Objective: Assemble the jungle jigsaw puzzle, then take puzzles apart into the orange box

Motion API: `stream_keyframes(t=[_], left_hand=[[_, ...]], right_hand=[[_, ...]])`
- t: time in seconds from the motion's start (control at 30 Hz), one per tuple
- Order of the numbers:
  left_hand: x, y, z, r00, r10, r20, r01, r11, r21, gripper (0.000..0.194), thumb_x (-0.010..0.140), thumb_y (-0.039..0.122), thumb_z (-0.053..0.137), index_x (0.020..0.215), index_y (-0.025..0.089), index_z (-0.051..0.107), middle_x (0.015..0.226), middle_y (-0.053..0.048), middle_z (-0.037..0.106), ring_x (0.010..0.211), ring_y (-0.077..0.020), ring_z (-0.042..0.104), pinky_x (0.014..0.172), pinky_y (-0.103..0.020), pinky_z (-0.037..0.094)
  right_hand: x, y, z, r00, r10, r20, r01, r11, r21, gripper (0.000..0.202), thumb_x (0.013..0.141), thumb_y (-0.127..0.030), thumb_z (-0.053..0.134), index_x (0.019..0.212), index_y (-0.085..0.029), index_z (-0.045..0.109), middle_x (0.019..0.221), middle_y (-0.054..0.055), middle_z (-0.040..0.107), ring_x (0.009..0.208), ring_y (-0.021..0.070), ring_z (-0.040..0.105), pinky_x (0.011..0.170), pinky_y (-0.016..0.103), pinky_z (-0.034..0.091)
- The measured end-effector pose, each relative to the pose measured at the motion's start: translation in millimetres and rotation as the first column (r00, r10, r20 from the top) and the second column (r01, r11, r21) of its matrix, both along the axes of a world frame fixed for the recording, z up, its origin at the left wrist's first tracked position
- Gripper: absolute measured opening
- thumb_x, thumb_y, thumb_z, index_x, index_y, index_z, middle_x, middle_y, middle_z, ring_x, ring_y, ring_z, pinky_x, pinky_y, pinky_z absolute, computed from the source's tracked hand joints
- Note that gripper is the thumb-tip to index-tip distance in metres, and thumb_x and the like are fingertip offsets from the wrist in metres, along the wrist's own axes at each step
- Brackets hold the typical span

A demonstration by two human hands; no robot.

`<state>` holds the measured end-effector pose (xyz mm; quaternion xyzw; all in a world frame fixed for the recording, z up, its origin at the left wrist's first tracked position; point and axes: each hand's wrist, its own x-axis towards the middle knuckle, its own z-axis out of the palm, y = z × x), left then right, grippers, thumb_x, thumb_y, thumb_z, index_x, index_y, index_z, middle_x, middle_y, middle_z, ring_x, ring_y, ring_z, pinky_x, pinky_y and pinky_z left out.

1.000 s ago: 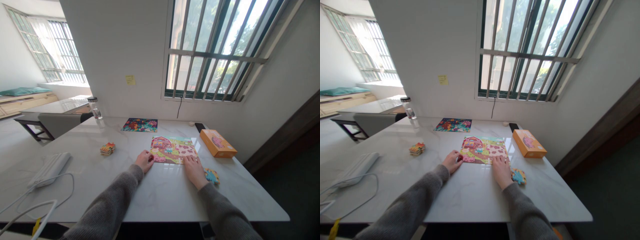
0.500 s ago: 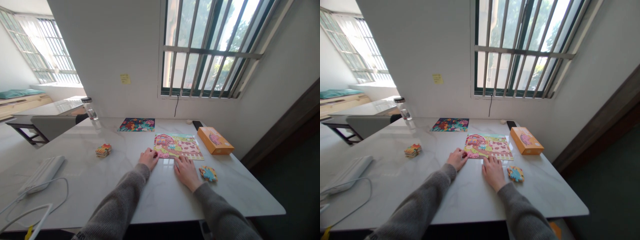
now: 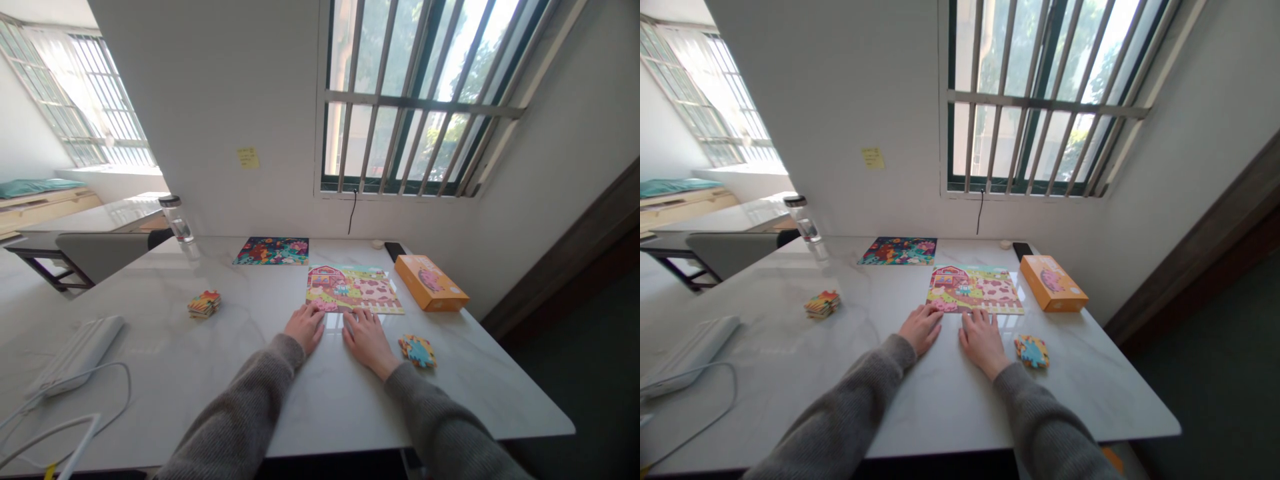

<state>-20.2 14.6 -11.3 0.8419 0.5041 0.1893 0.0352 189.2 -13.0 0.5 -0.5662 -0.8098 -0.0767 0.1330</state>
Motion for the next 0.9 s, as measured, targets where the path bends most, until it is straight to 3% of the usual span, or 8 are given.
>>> stream_keyframes(t=[0.2,0.57,0.9], left_hand=[[5,12,-2.8,0.999,0.028,-0.019,-0.028,1.000,0.002,0.041,0.093,0.035,0.051,0.132,0.022,0.056,0.141,-0.011,0.051,0.129,-0.0292,0.043,0.112,-0.044,0.035],[14,63,-4.7,0.991,0.117,-0.066,-0.117,0.993,0.006,0.043,0.093,0.043,0.050,0.133,0.027,0.053,0.144,-0.008,0.047,0.130,-0.0294,0.042,0.112,-0.047,0.032],[15,95,-6.2,0.980,0.164,-0.114,-0.164,0.986,0.011,0.043,0.094,0.046,0.047,0.133,0.029,0.051,0.148,-0.006,0.045,0.132,-0.0282,0.041,0.113,-0.047,0.030]], right_hand=[[-6,26,0.4,0.999,-0.034,-0.009,0.034,0.999,-0.029,0.034,0.096,-0.030,0.046,0.128,-0.021,0.054,0.126,0.013,0.056,0.120,0.0290,0.045,0.105,0.045,0.029],[-18,81,-0.7,0.993,-0.084,-0.078,0.083,0.996,-0.014,0.027,0.094,-0.026,0.046,0.116,-0.018,0.059,0.119,0.013,0.059,0.116,0.0279,0.047,0.105,0.042,0.028],[-25,122,-4.3,0.987,-0.112,-0.113,0.111,0.994,-0.011,0.025,0.093,-0.024,0.045,0.112,-0.017,0.060,0.118,0.014,0.060,0.116,0.0278,0.046,0.104,0.039,0.029]])
